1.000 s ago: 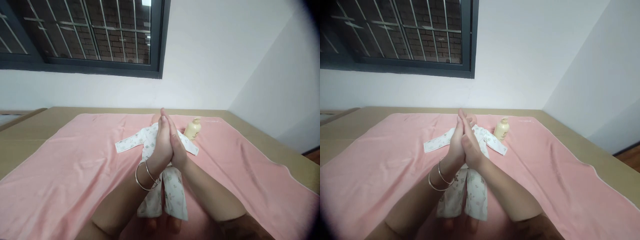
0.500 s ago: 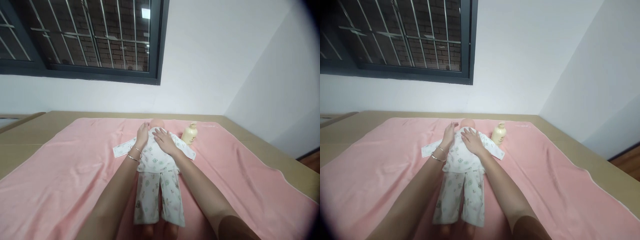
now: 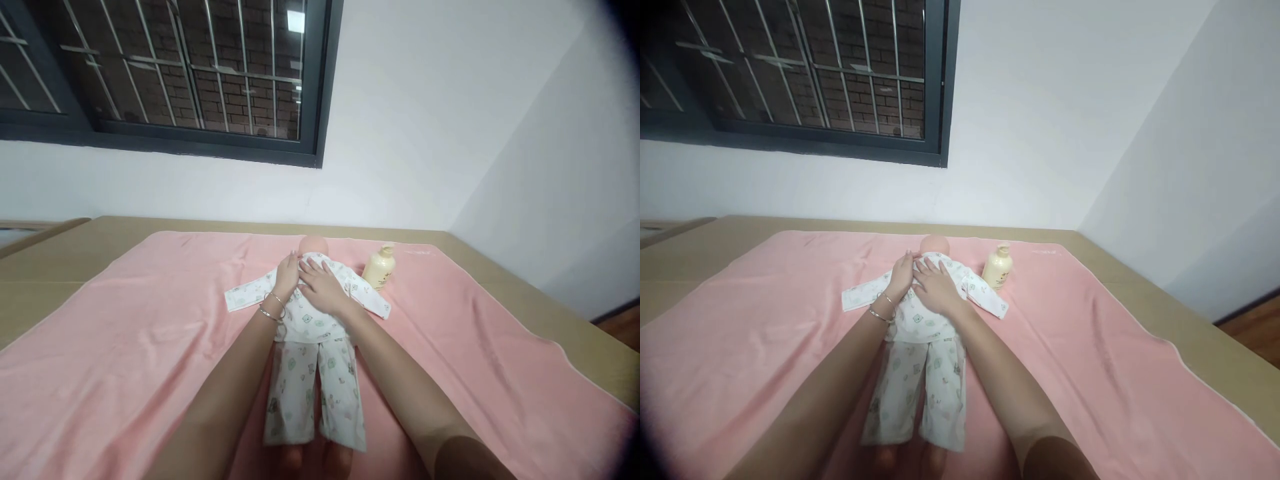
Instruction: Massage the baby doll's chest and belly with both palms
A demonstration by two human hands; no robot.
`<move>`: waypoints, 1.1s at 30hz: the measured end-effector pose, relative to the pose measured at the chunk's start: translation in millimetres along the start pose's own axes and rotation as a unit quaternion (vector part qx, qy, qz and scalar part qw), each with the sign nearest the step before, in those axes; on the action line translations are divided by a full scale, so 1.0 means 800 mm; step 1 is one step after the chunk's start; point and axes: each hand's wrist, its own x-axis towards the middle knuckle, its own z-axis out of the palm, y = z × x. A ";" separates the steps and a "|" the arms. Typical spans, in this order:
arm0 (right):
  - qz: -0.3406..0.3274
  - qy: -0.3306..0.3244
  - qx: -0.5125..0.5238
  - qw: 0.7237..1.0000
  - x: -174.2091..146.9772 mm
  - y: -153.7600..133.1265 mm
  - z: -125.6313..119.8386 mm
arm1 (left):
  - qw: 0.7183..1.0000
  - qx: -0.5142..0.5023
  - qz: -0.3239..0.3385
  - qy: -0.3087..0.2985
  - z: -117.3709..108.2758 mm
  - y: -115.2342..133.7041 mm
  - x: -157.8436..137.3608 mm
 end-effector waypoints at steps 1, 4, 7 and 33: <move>0.008 -0.002 0.020 1.000 0.001 0.014 -0.002 | 1.000 0.005 0.005 -0.003 -0.001 0.001 -0.001; 0.115 0.020 0.055 0.992 0.005 0.043 -0.008 | 0.999 0.036 0.021 -0.008 -0.001 0.002 -0.004; 0.224 0.028 0.017 0.974 0.004 0.030 -0.007 | 0.999 0.048 0.023 -0.007 0.001 0.002 -0.004; 0.212 -0.055 -0.048 0.975 -0.009 -0.005 -0.011 | 0.922 0.325 0.059 -0.201 0.005 0.091 -0.048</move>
